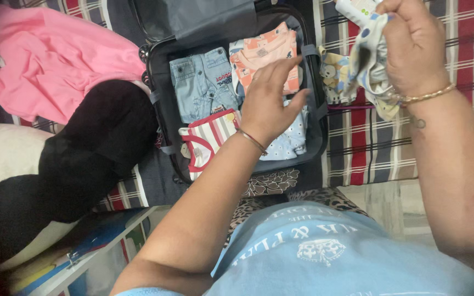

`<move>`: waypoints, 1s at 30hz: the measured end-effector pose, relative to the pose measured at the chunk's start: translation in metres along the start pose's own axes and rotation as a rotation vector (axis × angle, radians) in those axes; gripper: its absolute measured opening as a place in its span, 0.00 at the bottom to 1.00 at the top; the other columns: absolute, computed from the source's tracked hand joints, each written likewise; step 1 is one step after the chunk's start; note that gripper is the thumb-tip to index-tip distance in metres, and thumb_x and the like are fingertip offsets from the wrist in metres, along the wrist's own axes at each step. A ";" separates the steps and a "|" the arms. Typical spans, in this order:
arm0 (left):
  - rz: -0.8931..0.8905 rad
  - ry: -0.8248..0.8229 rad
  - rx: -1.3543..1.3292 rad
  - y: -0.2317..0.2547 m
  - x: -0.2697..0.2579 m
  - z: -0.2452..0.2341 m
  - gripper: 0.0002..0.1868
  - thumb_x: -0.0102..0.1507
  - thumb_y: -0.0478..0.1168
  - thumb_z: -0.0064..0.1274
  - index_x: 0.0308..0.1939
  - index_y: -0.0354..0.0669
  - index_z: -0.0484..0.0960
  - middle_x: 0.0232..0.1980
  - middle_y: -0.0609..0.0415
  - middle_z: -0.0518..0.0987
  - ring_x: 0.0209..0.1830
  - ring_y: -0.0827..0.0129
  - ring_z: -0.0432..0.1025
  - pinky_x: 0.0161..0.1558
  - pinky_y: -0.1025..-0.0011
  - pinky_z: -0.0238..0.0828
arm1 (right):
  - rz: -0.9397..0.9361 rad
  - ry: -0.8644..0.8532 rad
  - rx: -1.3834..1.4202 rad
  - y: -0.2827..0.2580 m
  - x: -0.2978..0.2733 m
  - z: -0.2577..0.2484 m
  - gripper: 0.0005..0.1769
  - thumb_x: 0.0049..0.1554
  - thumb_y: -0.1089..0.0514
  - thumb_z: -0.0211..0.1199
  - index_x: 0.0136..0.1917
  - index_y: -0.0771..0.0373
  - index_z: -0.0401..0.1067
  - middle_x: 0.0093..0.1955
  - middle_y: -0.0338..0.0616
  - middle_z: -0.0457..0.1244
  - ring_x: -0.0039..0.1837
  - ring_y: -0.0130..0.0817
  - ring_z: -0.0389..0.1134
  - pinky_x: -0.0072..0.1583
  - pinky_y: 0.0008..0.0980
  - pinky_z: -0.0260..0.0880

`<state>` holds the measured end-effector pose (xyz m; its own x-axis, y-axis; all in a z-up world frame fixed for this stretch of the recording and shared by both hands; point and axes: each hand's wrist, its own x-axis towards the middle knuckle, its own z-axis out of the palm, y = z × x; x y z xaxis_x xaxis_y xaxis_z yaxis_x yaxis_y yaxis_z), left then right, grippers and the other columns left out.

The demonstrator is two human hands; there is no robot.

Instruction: The person picks up several baby clothes from a shelf and folds them, then places the items into a suitcase on a bed.

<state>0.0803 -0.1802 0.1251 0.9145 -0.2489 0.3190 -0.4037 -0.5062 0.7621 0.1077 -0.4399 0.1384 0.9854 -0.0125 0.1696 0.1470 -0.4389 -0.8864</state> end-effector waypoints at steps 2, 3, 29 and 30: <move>0.152 0.068 -0.037 0.029 0.010 -0.009 0.32 0.56 0.45 0.63 0.62 0.43 0.74 0.62 0.43 0.76 0.63 0.47 0.69 0.64 0.56 0.63 | -0.045 -0.213 0.070 -0.048 0.003 -0.004 0.08 0.64 0.63 0.51 0.54 0.62 0.70 0.50 0.33 0.65 0.49 0.18 0.64 0.52 0.26 0.65; 0.210 0.106 -0.010 0.042 0.017 -0.011 0.32 0.53 0.45 0.64 0.60 0.42 0.74 0.59 0.43 0.77 0.61 0.46 0.69 0.61 0.55 0.62 | -0.162 -0.263 -0.018 -0.066 0.005 -0.005 0.08 0.64 0.63 0.53 0.54 0.64 0.71 0.50 0.36 0.63 0.50 0.21 0.64 0.52 0.28 0.65; -0.235 -0.069 -0.899 0.010 0.004 -0.081 0.07 0.71 0.39 0.58 0.44 0.44 0.75 0.42 0.64 0.76 0.43 0.82 0.68 0.47 0.78 0.69 | -0.039 -0.324 0.570 -0.051 -0.030 -0.019 0.08 0.71 0.60 0.65 0.61 0.65 0.72 0.54 0.37 0.70 0.56 0.20 0.71 0.60 0.21 0.72; -0.237 -0.097 -0.896 0.006 0.004 -0.084 0.08 0.71 0.38 0.59 0.44 0.44 0.75 0.42 0.63 0.78 0.43 0.82 0.69 0.48 0.78 0.71 | -0.059 -0.299 0.548 -0.051 -0.030 -0.018 0.07 0.71 0.61 0.65 0.61 0.65 0.73 0.55 0.38 0.70 0.57 0.20 0.70 0.61 0.21 0.72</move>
<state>0.0839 -0.1143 0.1780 0.9476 -0.3087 0.0824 0.0022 0.2641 0.9645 0.0693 -0.4338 0.1861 0.9438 0.2848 0.1676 0.1464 0.0943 -0.9847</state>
